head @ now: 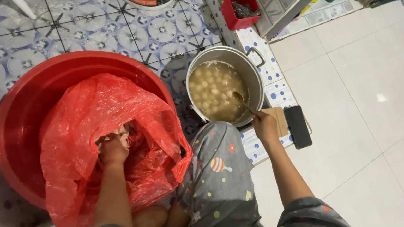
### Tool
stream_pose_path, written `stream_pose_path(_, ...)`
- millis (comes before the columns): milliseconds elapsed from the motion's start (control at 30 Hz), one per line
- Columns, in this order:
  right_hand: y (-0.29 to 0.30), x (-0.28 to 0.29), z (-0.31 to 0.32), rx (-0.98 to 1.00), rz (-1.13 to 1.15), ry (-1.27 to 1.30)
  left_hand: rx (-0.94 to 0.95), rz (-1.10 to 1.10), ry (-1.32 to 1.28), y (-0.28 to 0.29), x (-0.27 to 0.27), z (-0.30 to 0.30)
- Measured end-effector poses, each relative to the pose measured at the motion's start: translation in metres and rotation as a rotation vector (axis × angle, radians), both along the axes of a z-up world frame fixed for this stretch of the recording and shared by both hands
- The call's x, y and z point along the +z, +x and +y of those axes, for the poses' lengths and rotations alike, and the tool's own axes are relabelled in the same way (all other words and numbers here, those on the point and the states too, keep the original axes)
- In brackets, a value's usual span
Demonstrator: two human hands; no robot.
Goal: Forming meatballs by squeezing meat mixture through the hand and scooping it into a pot using a spoon
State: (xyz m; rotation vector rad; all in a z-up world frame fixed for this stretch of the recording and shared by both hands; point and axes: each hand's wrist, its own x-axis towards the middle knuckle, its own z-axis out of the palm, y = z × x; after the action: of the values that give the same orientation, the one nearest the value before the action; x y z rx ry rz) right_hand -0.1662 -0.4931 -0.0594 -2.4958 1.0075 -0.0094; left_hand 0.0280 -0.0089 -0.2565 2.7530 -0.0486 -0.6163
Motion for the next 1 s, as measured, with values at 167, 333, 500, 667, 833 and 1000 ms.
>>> stream_pose_path(167, 0.02, -0.009, 0.001, 0.129, 0.083, -0.087, 0.037, 0.067, -0.103, -0.02, 0.096, 0.005)
stream_pose_path(333, 0.059, -0.023, 0.01, 0.219, 0.058, -0.02, 0.112, 0.004, -0.413, -0.011, 0.028, 0.015)
stream_pose_path(500, 0.073, -0.031, 0.006, 0.21, 0.123, -0.035, 0.065, -0.144, -0.975, -0.031, 0.061, 0.015)
stream_pose_path(667, 0.069, -0.006, 0.019, 0.078, 0.175, -0.001, 0.669, 0.33, -1.224, -0.058, 0.195, -0.011)
stream_pose_path(833, 0.047, -0.002, 0.029, 0.152, -0.136, 0.036, 0.731, 0.311, -1.713, -0.058, 0.176, -0.007)
stream_pose_path(1000, 0.04, 0.036, 0.097, 0.128, -0.422, 0.166, 0.472, 0.409, -1.992, -0.062, 0.21, -0.009)
